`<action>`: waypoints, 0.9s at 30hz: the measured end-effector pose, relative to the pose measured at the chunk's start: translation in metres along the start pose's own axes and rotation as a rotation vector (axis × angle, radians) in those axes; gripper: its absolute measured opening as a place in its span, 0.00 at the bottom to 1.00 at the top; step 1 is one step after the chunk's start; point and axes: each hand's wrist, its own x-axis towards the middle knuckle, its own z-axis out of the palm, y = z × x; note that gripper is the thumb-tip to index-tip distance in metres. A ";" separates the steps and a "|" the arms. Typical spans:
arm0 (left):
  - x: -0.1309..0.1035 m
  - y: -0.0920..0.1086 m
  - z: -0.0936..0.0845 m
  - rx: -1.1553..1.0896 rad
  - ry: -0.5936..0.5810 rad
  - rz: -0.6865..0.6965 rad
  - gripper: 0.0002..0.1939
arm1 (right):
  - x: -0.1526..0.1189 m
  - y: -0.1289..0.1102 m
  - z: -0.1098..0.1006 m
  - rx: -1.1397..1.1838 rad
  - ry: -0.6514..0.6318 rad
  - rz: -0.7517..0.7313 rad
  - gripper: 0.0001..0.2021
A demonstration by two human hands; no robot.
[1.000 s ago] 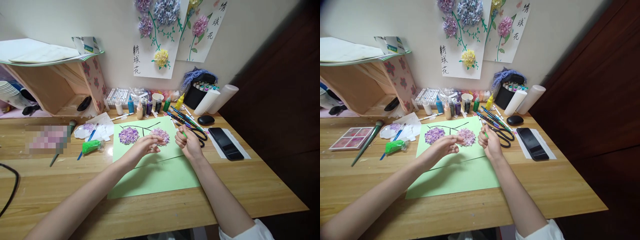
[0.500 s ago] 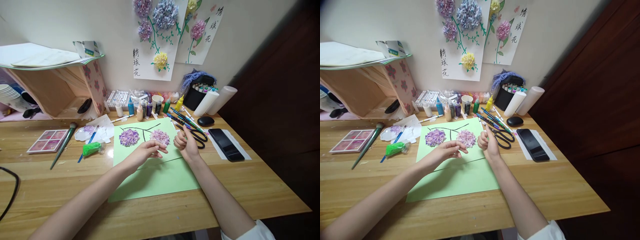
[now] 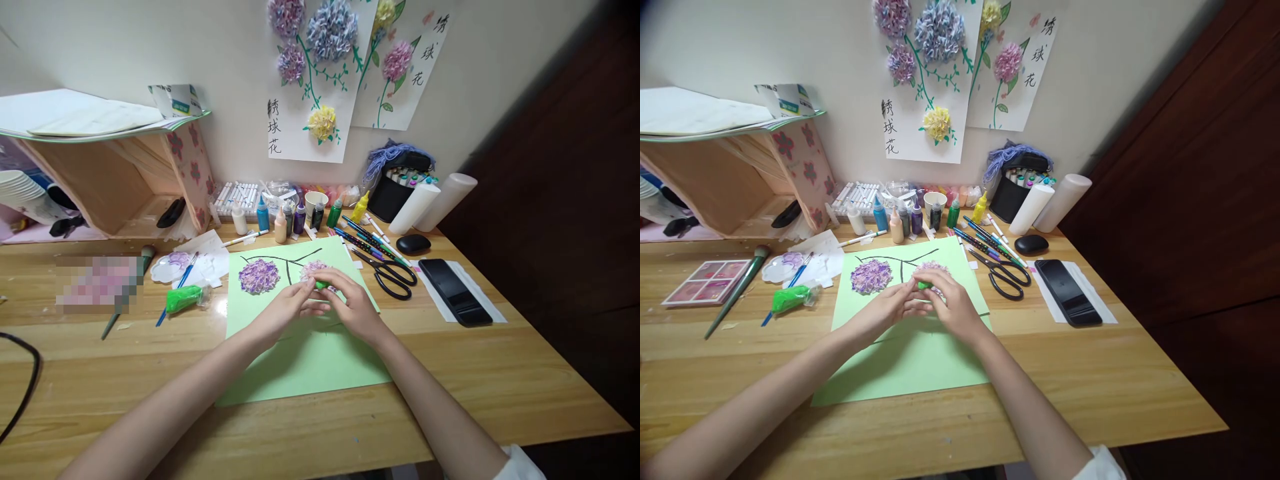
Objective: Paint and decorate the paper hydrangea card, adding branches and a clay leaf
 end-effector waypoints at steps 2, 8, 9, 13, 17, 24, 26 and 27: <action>0.000 0.001 -0.001 0.015 -0.003 0.011 0.24 | -0.003 0.000 0.002 -0.089 -0.008 -0.059 0.20; 0.000 0.002 -0.001 0.260 0.051 0.079 0.18 | -0.002 0.000 -0.003 -0.139 -0.015 -0.106 0.21; 0.000 0.002 -0.001 0.288 0.056 0.094 0.17 | -0.001 -0.001 -0.005 -0.119 -0.013 -0.111 0.20; 0.000 0.002 -0.001 0.335 0.101 0.131 0.14 | 0.001 0.000 -0.010 -0.084 0.062 -0.135 0.12; -0.003 0.002 -0.001 0.478 0.136 0.164 0.15 | 0.001 0.002 -0.009 -0.088 0.065 -0.160 0.11; -0.004 0.002 -0.001 0.638 0.142 0.184 0.18 | 0.001 -0.002 -0.006 -0.154 0.058 -0.183 0.07; -0.005 0.001 -0.001 0.671 0.165 0.179 0.17 | 0.001 -0.002 -0.006 -0.169 0.039 -0.177 0.07; -0.005 0.000 0.000 0.693 0.178 0.188 0.17 | 0.001 -0.002 -0.006 -0.171 0.031 -0.171 0.07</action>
